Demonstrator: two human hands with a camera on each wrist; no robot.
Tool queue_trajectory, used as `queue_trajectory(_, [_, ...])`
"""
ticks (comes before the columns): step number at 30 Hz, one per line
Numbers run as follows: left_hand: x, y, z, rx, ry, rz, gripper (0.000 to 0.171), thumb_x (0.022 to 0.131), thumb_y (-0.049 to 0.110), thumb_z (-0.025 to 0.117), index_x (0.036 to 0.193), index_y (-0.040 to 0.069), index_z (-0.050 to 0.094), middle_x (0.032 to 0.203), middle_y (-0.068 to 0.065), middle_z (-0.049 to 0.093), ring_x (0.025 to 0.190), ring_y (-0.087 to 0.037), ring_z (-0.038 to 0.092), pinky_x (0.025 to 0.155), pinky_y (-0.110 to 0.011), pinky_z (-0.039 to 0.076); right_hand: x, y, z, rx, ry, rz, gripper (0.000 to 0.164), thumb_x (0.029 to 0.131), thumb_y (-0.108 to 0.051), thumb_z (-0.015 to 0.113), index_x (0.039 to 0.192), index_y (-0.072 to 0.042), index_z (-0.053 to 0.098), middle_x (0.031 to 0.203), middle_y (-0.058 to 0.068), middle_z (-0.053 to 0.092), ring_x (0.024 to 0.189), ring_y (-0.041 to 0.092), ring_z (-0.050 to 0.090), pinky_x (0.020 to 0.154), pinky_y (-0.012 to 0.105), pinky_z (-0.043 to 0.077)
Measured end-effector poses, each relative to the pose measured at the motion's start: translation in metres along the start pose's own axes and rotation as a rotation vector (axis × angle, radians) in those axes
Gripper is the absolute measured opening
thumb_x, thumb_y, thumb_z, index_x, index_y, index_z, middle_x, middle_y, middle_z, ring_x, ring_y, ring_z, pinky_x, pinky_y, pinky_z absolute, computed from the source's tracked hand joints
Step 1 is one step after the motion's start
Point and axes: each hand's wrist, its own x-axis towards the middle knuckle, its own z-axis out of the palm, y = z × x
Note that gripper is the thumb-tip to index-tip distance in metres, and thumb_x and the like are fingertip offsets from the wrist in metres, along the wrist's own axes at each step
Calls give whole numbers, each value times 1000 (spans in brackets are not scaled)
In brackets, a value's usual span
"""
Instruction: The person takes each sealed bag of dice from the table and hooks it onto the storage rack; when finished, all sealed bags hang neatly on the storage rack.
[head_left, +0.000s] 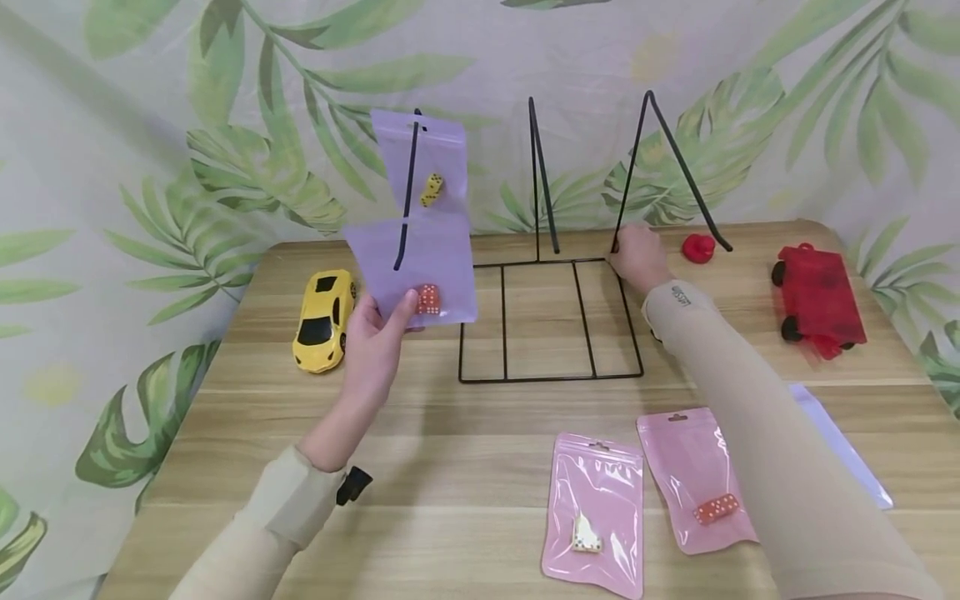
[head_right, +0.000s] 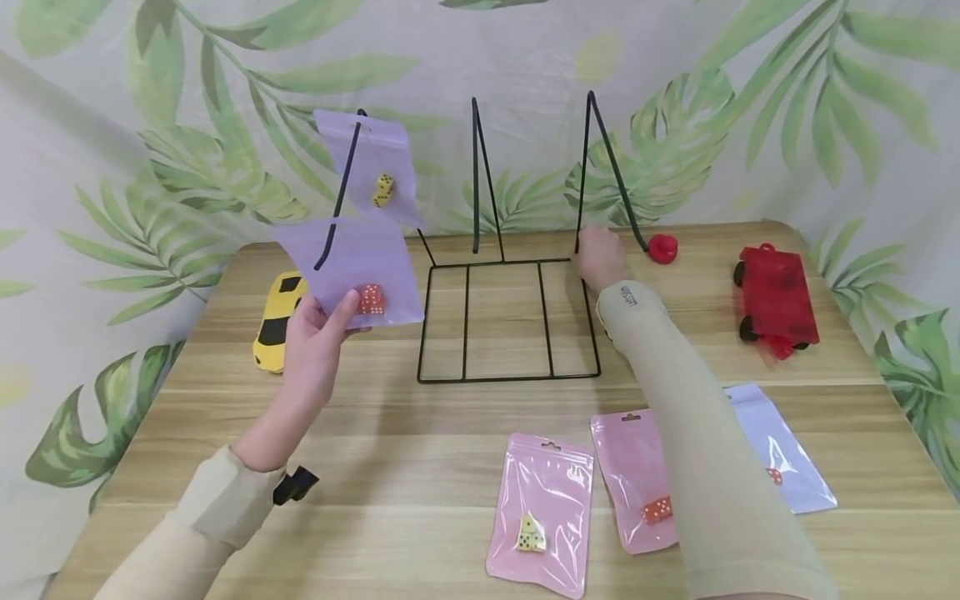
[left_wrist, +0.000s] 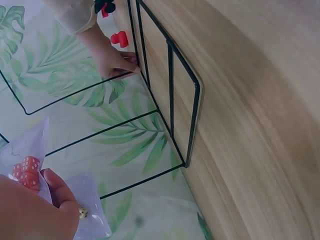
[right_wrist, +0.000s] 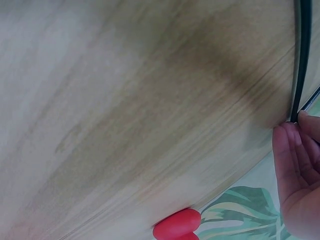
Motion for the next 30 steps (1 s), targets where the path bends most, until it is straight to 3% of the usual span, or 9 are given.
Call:
queue_trajectory(9, [30,1,7,-52,20,-59,22,99,25,59,115,11,54,104,5,61,90,-6,63,77,-19,57,4,4,5,-1,3,-5,21,89,-15,63,75,0,66,86,21,70,83,38,67,73,49,56])
queue_trajectory(18, [55,3,14,-80,59,-74,19,97,30,61,110,17,55,99,6,63,83,-6,65,73,-18,55,4,3,5,4,-5,-9,19,90,-14,63,80,1,68,88,22,72,83,38,67,75,49,56])
queue_trajectory(24, [71,5,17,-79,128,-123,29,94,35,65,110,14,53,98,6,61,84,-6,62,72,-17,55,4,2,4,0,-8,-9,18,89,-12,61,81,2,68,90,23,72,85,40,68,76,50,55])
queue_trajectory(30, [81,-1,15,-110,150,-150,40,91,39,68,115,11,53,99,4,61,86,-7,62,71,-19,55,3,0,3,1,-2,-10,17,88,-11,62,79,2,67,88,23,71,84,40,68,75,50,55])
